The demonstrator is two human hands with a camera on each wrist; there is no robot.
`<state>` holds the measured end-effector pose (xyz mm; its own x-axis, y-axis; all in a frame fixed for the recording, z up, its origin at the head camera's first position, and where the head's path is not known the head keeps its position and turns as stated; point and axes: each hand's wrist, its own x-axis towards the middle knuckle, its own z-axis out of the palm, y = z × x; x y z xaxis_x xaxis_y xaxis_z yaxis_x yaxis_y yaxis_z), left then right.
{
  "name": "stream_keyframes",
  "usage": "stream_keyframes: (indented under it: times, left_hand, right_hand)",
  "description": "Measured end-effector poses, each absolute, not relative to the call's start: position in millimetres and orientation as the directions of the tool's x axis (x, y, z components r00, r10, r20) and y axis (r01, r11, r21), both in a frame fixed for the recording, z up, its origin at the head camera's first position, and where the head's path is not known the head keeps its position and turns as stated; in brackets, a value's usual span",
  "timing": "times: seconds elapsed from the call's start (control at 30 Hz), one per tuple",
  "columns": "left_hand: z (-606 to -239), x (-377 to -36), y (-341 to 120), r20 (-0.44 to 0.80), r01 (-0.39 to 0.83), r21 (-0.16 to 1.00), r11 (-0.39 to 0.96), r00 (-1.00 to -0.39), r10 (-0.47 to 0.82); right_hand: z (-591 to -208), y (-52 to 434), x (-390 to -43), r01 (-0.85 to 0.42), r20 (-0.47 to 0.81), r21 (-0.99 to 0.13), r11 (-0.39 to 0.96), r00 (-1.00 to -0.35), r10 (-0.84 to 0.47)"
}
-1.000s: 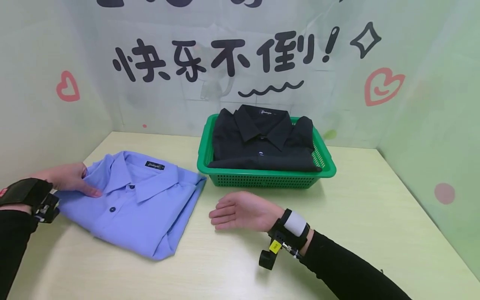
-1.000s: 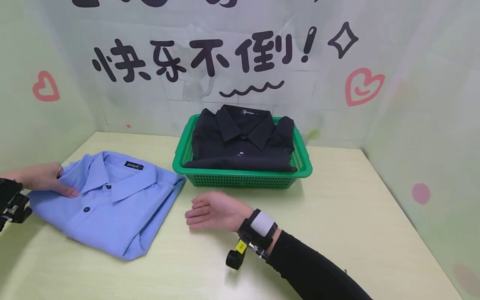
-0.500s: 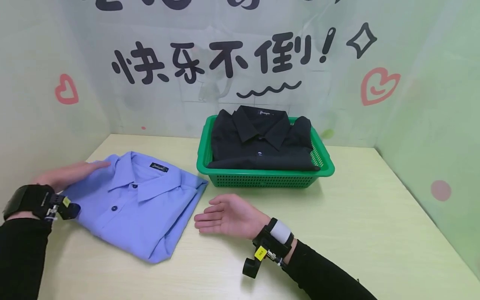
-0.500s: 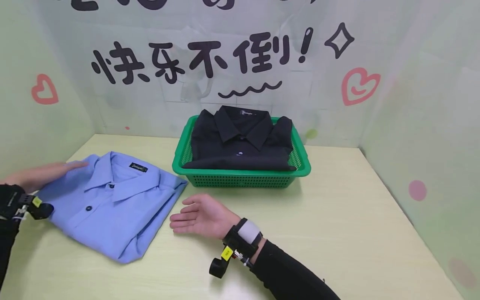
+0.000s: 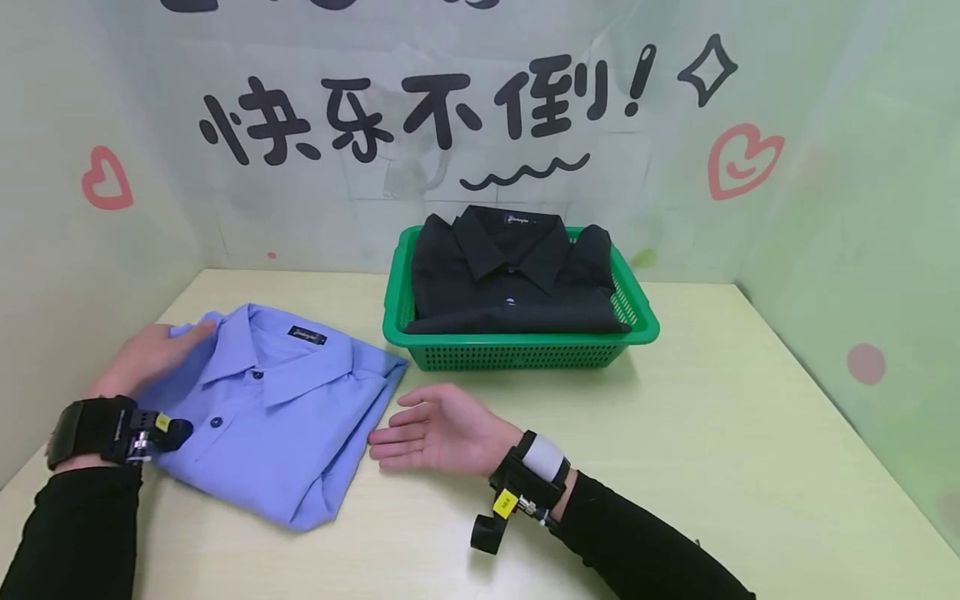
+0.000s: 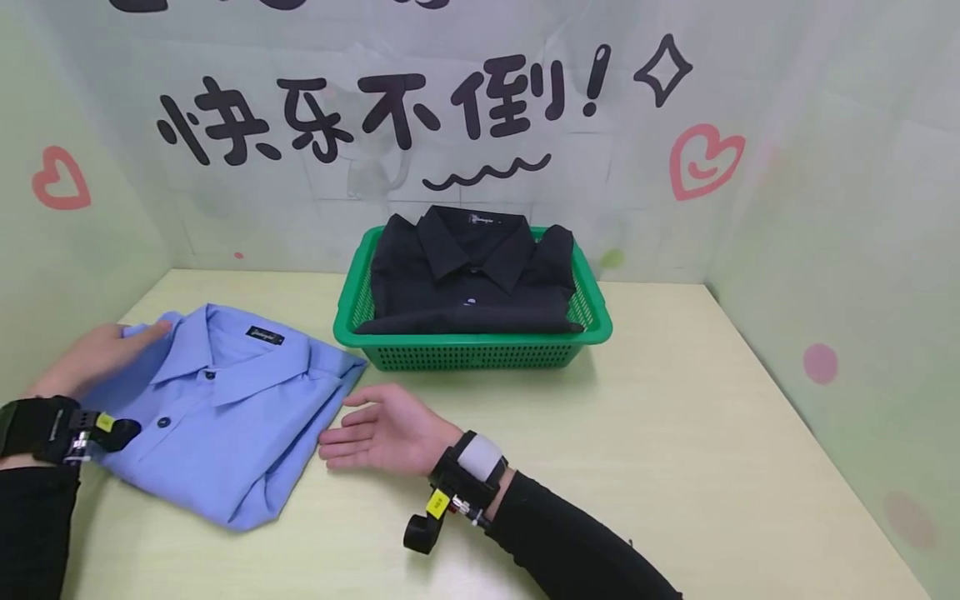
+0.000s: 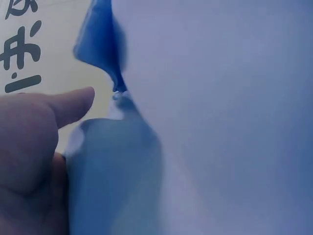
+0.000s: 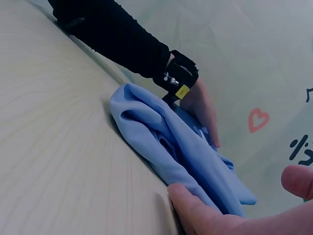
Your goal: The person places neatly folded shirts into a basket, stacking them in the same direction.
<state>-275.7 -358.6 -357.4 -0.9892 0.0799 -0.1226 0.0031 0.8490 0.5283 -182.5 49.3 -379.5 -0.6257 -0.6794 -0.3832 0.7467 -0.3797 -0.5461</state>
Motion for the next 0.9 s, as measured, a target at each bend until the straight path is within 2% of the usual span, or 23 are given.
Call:
stream_keyframes:
  times: [0.17, 0.4, 0.9]
  left_hand:
    - [-362.7, -279.5, -359.8, -0.050, 0.016, 0.533, 0.846, -0.998, 0.050]
    - [-366.8, -288.7, -356.7, 0.038, 0.115, 0.455, 0.883, -0.993, 0.110]
    - [-370.1, -293.9, -333.4, 0.005, 0.127, 0.508, 0.852, -0.990, 0.144]
  right_hand:
    - [-381.1, 45.0, -183.4, 0.744, -0.381, -0.548, -0.383, -0.629, -0.678]
    - [-382.3, 37.5, -180.5, 0.711, -0.376, -0.589, -0.383, -0.661, -0.649]
    - [-390.8, 19.1, -168.4, 0.736, -0.348, -0.540, -0.409, -0.637, -0.688]
